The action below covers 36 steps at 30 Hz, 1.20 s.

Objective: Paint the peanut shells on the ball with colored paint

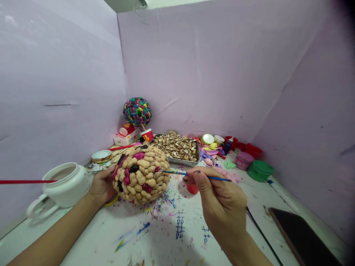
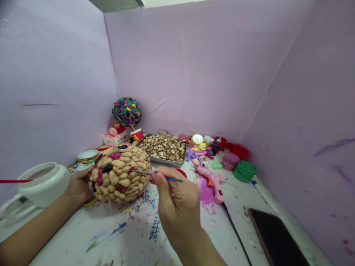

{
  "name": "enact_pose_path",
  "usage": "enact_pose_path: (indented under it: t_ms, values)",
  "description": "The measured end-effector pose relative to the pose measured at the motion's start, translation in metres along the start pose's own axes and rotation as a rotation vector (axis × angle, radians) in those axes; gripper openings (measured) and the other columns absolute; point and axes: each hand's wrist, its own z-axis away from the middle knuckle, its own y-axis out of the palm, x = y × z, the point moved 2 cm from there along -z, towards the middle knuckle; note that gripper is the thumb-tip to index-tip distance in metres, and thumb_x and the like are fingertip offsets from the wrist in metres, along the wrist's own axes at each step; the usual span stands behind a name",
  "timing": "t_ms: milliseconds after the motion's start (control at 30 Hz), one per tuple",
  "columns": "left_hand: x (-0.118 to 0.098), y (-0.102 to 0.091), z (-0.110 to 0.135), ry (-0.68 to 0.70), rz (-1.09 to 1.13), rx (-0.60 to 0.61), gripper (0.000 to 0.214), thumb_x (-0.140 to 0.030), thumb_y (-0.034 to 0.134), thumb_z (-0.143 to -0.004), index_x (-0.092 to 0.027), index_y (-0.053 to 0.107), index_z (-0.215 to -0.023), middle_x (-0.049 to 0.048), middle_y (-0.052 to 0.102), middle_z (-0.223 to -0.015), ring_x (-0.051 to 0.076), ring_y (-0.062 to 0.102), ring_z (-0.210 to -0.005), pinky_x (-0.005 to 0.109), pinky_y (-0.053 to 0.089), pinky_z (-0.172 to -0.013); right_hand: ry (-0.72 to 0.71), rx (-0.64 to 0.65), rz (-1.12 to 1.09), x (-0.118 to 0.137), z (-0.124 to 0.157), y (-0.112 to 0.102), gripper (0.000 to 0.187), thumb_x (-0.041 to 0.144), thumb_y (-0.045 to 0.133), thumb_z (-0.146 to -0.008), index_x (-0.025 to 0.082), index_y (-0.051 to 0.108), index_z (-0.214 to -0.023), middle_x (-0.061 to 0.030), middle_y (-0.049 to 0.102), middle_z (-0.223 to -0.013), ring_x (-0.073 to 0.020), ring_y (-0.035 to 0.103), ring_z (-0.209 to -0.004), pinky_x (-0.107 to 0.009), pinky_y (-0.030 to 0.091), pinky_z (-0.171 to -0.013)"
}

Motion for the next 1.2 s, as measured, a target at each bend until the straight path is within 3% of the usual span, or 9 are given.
enact_pose_path:
  t_ms: [367, 633, 1200]
  values:
    - [0.0, -0.005, -0.004, 0.001, -0.025, 0.017, 0.059, -0.017, 0.064, -0.069, -0.025, 0.063, -0.128, 0.0073, 0.08, -0.101, 0.037, 0.065, -0.114, 0.054, 0.052, -0.097, 0.02, 0.002, -0.016, -0.001, 0.004, -0.001, 0.019, 0.012, 0.057, -0.09, 0.021, 0.07, -0.08, 0.0034, 0.074, -0.071, -0.007, 0.07, -0.062, -0.013, 0.055, -0.059]
    - [-0.001, 0.006, 0.006, -0.003, 0.042, -0.031, 0.049, -0.011, 0.057, -0.072, -0.015, 0.067, -0.12, 0.0083, 0.08, -0.095, 0.034, 0.069, -0.108, 0.053, 0.05, -0.099, 0.004, 0.01, 0.002, 0.0, 0.004, 0.0, 0.019, 0.013, 0.056, -0.09, 0.02, 0.069, -0.078, 0.0014, 0.074, -0.068, -0.0114, 0.07, -0.059, -0.019, 0.057, -0.054]
    - [0.0, 0.001, 0.001, -0.002, 0.022, -0.016, 0.051, -0.013, 0.061, -0.068, -0.015, 0.068, -0.119, 0.0088, 0.08, -0.097, 0.036, 0.067, -0.11, 0.052, 0.05, -0.099, -0.007, 0.02, 0.012, -0.001, 0.004, 0.0, 0.017, 0.012, 0.056, -0.09, 0.02, 0.068, -0.08, 0.0039, 0.073, -0.068, -0.0082, 0.069, -0.061, -0.016, 0.054, -0.057]
